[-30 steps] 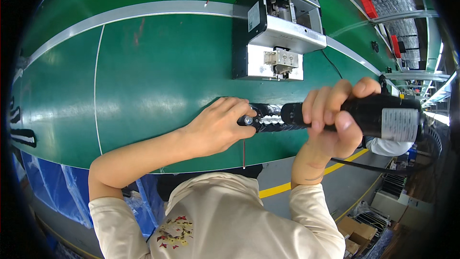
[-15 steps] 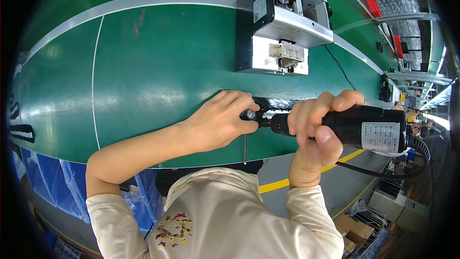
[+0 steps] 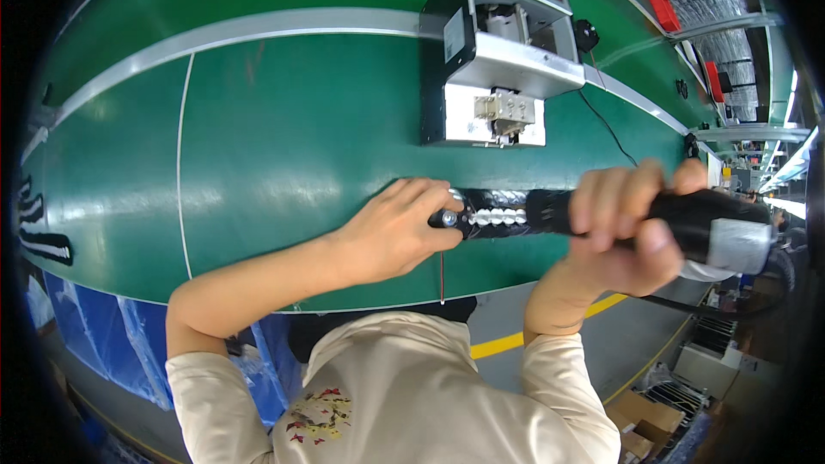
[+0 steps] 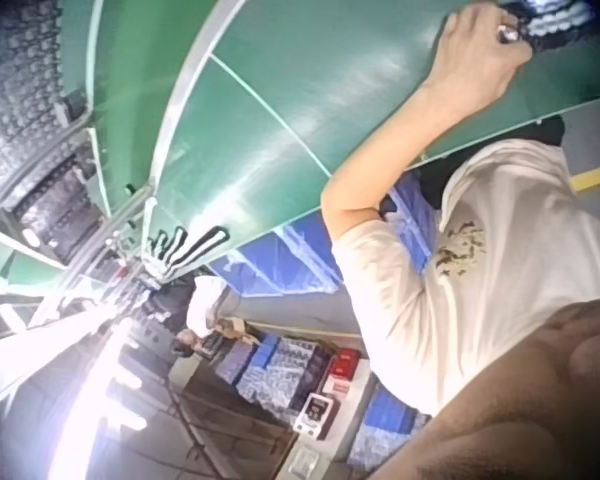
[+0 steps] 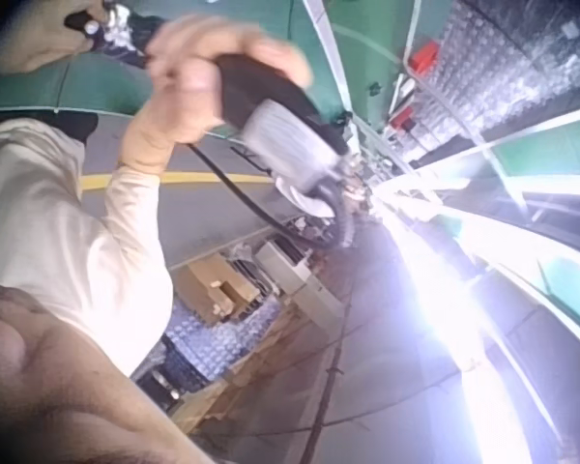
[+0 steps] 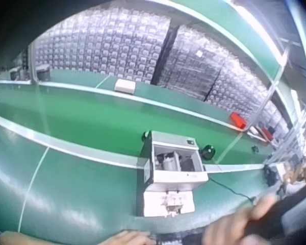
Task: Assemble small electronic components using an electric screwdriver at a factory workbench.
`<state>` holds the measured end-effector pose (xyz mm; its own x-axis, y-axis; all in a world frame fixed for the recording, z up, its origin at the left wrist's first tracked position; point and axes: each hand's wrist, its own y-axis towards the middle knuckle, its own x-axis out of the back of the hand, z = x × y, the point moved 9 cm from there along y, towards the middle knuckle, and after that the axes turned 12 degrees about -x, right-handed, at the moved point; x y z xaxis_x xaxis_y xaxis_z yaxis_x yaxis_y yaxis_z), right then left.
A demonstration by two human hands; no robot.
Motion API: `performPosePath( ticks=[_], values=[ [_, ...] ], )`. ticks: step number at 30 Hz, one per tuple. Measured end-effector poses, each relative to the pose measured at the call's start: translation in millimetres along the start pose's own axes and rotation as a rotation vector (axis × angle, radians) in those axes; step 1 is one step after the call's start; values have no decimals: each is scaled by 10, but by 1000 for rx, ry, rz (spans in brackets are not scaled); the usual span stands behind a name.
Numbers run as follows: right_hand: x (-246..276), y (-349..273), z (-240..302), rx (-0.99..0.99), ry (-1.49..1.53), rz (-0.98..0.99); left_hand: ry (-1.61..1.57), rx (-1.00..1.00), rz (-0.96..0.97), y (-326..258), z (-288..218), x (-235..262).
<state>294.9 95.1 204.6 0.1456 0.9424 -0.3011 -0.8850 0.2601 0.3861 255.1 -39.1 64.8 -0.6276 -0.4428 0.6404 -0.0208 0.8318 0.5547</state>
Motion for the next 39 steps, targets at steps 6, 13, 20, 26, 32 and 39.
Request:
performPosePath(
  ticks=[6,13,20,26,32,39],
  values=[
    [671,808,764,336,178,-149,11,-7,35,83,-26,4],
    [1025,1270,290,245,-105,-363,-7,2,49,39,6,-37],
    [460,616,618,234,42,-53,-15,3,58,50,4,-44],
    [305,650,-43,12,-75,-136,-5,8,59,45,-3,-30],
    [221,770,-270,-63,-253,-229,21,10,14,92,-12,-3],
    [190,701,-323,-58,-301,-189,25,1,18,75,-18,7]
  ],
)
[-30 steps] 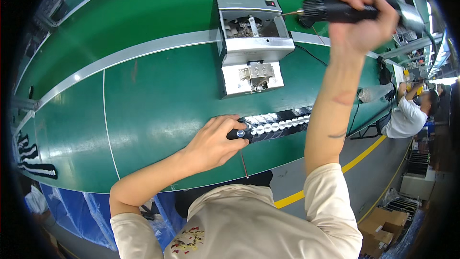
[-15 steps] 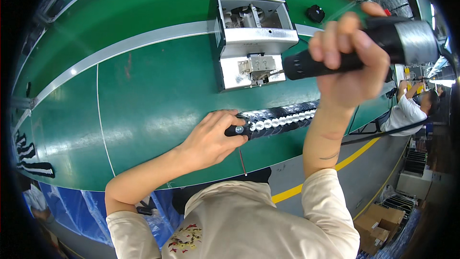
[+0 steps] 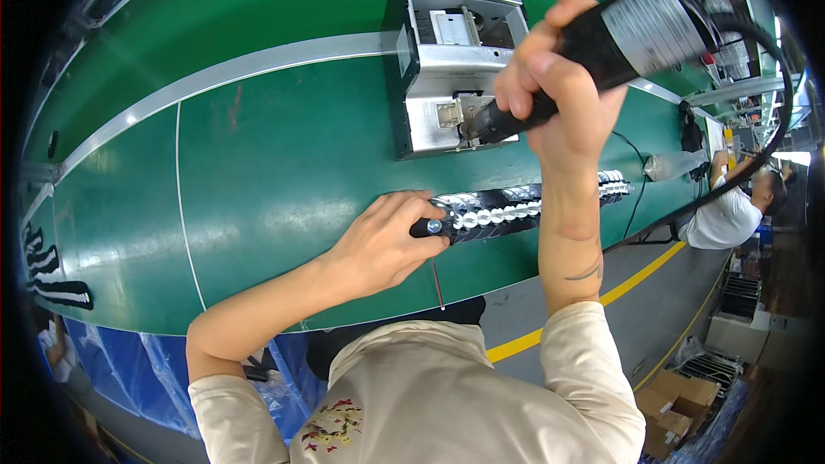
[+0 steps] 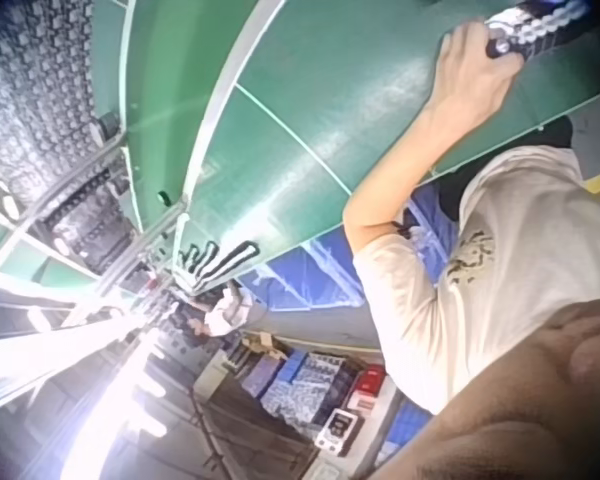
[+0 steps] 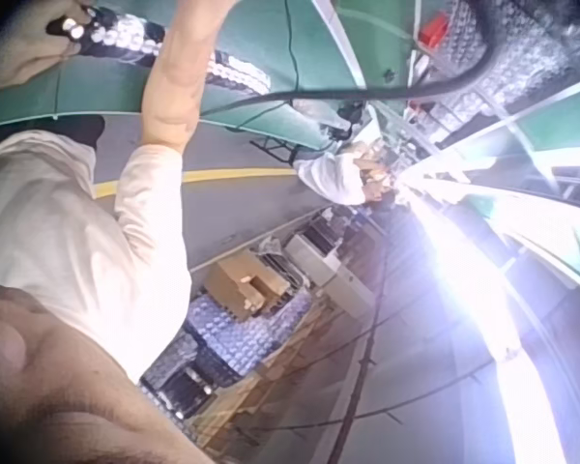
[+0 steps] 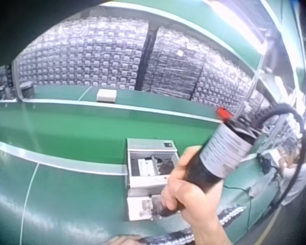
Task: Assemble small electronic components using an electric screwdriver at a factory workbench.
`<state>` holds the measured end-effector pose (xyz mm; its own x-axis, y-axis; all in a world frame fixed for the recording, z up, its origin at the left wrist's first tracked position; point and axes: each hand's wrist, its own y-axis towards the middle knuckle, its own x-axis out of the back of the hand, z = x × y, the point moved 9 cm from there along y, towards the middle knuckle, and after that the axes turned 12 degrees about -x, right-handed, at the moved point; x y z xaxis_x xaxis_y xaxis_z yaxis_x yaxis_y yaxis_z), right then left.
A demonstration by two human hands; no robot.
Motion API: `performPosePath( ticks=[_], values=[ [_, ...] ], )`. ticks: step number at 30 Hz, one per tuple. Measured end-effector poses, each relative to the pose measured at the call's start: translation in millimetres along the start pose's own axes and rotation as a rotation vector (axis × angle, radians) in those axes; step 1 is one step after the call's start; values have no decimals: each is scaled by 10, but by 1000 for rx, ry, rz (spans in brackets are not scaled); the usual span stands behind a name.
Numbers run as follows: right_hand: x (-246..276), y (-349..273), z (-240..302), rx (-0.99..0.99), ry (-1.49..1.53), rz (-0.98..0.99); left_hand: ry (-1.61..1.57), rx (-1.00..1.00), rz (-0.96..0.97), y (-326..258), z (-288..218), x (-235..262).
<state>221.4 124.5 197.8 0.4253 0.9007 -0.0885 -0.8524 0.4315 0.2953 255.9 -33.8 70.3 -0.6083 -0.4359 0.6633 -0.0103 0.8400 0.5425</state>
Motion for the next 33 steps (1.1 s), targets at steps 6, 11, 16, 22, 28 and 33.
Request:
performPosePath(
  ticks=[6,11,16,22,28,33],
  values=[
    [25,-498,80,36,128,-40,-3,-7,5,-41,11,-16],
    [-50,-872,44,-26,141,27,-9,-17,15,-76,30,-49],
    [-74,-993,-81,-145,213,-5,-7,-17,-10,-93,32,-37],
    [-131,-1033,-218,-158,225,76,-40,-7,-28,-70,27,-13],
    [-257,-1196,-106,-44,138,113,-61,6,9,-72,32,-19],
    [-321,-1211,-120,55,78,218,-86,20,17,-69,19,-11]
  ],
)
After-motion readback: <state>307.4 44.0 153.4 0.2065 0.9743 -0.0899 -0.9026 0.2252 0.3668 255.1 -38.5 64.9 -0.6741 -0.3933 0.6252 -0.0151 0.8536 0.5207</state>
